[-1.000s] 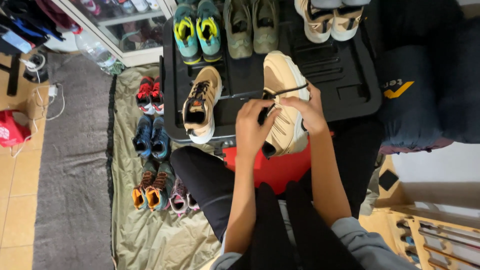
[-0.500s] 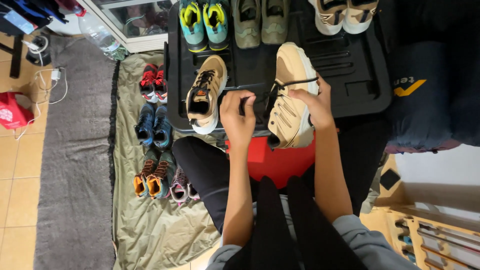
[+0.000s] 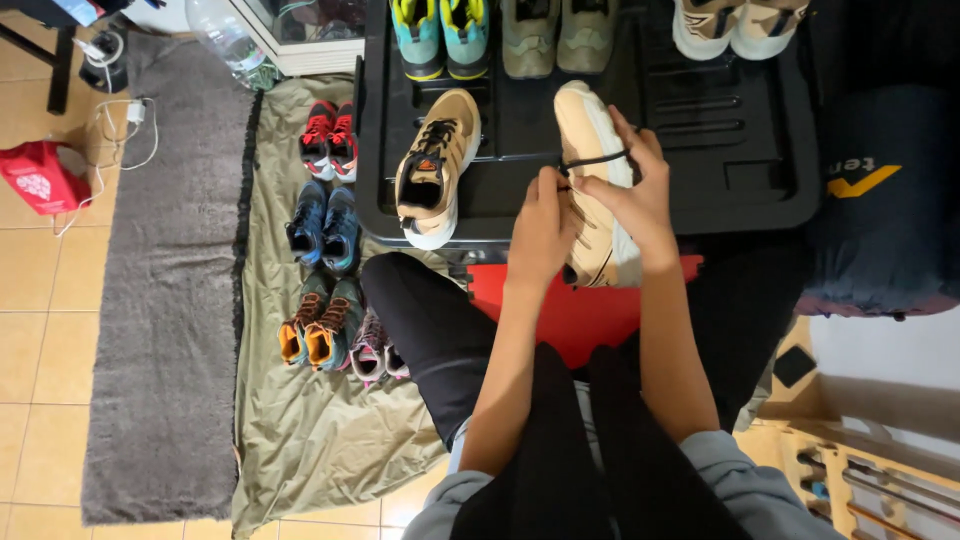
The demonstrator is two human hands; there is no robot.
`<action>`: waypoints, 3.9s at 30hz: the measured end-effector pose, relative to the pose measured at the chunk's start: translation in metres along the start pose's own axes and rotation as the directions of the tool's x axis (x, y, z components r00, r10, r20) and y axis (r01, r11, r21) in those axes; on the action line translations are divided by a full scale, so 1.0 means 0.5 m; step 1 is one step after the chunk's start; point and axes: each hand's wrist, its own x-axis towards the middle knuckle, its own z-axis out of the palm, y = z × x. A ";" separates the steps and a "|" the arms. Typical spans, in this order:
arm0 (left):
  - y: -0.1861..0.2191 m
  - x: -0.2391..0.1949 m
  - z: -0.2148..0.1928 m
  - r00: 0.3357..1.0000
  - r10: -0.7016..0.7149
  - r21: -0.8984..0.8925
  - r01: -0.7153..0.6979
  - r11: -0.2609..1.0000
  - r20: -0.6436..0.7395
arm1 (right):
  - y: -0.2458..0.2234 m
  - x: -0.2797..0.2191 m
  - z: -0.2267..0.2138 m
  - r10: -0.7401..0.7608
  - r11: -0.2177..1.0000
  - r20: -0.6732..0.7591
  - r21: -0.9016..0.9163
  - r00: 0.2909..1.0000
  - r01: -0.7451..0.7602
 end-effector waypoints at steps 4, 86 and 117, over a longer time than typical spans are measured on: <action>0.006 -0.002 0.006 0.988 -0.144 0.087 0.138 0.987 0.058 | 0.011 -0.003 0.004 -0.049 0.999 0.011 -0.022 0.999 0.049; -0.133 -0.004 0.053 0.806 -0.575 -0.847 0.398 0.352 0.140 | -0.072 -0.082 -0.075 0.470 0.586 0.303 -0.809 0.829 -0.037; -0.231 -0.005 0.112 0.811 -0.546 -0.802 0.178 0.571 -0.209 | 0.044 -0.007 -0.226 0.395 0.850 0.379 -0.495 0.837 -0.177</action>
